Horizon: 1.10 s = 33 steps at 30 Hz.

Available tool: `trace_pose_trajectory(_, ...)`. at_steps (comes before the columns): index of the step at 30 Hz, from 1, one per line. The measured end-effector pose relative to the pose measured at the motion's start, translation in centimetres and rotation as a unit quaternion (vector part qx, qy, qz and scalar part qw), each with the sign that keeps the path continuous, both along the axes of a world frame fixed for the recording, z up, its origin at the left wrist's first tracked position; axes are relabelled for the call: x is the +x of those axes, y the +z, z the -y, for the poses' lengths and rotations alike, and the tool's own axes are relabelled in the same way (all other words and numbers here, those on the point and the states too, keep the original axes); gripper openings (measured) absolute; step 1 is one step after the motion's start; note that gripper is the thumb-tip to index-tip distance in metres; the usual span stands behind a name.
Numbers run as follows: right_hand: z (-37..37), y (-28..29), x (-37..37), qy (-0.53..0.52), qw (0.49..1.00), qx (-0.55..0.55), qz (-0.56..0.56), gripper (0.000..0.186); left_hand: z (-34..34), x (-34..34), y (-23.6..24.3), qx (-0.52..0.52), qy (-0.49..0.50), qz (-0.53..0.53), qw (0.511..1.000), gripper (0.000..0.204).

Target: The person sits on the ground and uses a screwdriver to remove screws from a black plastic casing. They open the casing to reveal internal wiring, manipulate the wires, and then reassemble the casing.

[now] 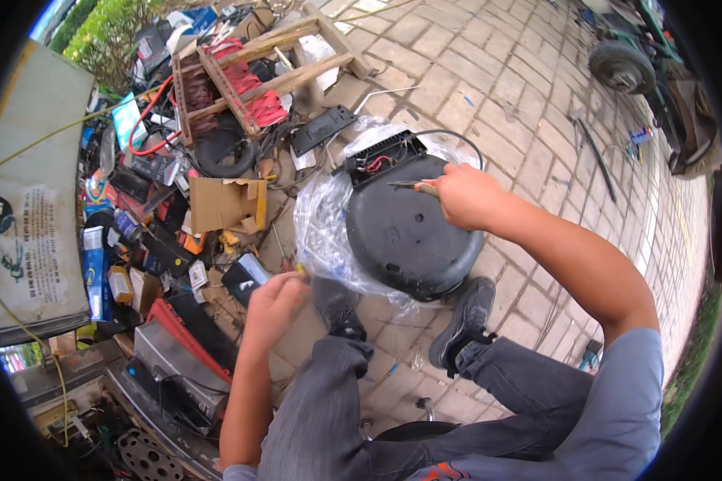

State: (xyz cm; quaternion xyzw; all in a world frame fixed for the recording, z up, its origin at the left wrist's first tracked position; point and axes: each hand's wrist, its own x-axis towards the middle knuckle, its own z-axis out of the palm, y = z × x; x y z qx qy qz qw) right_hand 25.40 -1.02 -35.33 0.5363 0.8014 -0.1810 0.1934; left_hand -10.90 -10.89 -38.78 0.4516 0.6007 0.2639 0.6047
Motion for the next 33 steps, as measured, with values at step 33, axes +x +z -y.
trace_pose_trajectory(33, -11.1, -7.7, -10.3, 0.330, 0.908, 0.115, 0.231, 0.032, -6.9, 4.5, -7.4, -0.127, -0.097, 0.095, 0.983, 0.033)
